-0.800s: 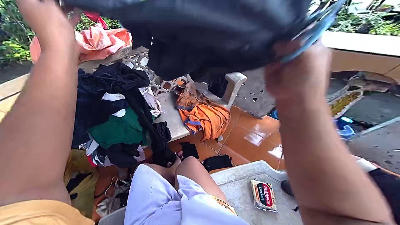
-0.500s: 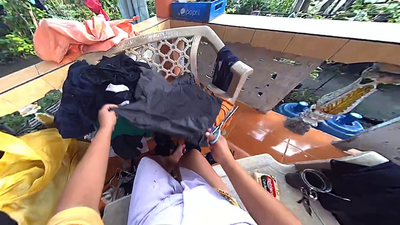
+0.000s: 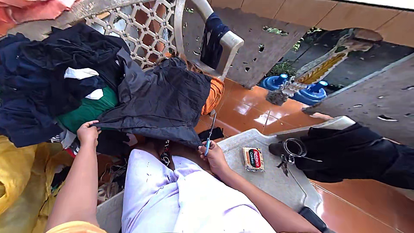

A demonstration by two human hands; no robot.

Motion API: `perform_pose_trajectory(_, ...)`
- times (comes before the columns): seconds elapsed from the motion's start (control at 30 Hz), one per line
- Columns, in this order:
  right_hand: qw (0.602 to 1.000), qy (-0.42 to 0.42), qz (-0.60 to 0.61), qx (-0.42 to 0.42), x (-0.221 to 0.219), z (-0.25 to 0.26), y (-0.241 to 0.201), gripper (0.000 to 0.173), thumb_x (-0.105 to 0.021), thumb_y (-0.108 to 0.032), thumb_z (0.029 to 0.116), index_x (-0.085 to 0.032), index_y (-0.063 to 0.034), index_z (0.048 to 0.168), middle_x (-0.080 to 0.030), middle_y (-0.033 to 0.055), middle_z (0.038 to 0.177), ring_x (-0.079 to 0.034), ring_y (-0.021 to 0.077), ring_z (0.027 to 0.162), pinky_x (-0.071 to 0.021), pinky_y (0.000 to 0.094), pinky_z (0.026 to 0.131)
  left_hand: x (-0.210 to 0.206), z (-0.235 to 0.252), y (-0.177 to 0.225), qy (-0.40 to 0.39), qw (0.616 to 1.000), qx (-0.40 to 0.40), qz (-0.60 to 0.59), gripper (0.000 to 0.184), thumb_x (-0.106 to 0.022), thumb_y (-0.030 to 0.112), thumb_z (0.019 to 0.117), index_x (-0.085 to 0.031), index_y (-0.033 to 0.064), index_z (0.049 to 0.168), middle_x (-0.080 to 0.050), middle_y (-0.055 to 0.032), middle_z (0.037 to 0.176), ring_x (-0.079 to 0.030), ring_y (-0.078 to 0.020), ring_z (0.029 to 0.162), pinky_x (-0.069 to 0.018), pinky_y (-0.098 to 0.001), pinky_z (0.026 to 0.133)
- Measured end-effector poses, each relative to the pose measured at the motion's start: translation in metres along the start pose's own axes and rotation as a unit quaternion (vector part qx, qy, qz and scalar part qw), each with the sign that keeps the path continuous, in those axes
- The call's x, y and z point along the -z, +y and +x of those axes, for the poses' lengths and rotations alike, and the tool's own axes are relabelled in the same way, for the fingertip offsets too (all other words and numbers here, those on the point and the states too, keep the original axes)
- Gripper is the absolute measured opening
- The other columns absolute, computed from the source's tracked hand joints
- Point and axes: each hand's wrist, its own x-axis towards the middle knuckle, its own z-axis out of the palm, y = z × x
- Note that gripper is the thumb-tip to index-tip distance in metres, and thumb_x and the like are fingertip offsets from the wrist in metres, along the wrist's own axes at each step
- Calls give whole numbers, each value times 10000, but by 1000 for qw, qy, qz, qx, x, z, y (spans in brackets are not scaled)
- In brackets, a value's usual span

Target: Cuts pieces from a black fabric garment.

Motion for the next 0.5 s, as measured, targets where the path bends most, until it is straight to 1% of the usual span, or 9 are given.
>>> perform_pose_trajectory(0.1,1000,12,-7,-11,1,4,0,225,-691,41,923,-521,17,1069,-616,51,731,-525,53,478,-451,182,444,1,2,2,5,1000,1,1,338,-444,-98,978,-595,-41,1276,-607,-247,1239,-644,-238,952,-535,-409,869)
perform_pose_trajectory(0.17,1000,14,-11,-16,2,4,2,218,-697,29,924,-525,19,1058,-625,56,734,-524,55,468,-449,182,435,2,2,5,10,1000,-1,6,334,-461,-103,969,-599,-40,1266,-612,-234,1235,-646,-215,936,-538,-388,861)
perform_pose_trajectory(0.27,1000,2,-5,-26,2,1,1,200,-666,58,932,-525,25,1071,-643,74,745,-583,85,485,-499,203,448,3,5,9,17,1000,-7,2,344,-469,-127,945,-596,-49,1255,-612,-226,1233,-652,-185,913,-548,-357,847)
perform_pose_trajectory(0.37,1000,-13,10,-21,-1,-5,-4,191,-624,104,927,-524,32,1073,-649,74,728,-613,95,502,-518,209,459,4,9,16,28,999,-7,-23,325,-475,-122,953,-588,-49,1249,-608,-198,1225,-648,-141,905,-550,-318,846)
perform_pose_trajectory(0.5,999,-34,39,-17,-10,-15,-11,174,-637,83,932,-527,20,1051,-639,49,724,-553,57,473,-479,183,439,4,11,31,45,995,-13,-88,332,-468,-129,938,-574,-48,1243,-606,-153,1183,-644,-109,876,-555,-281,823)
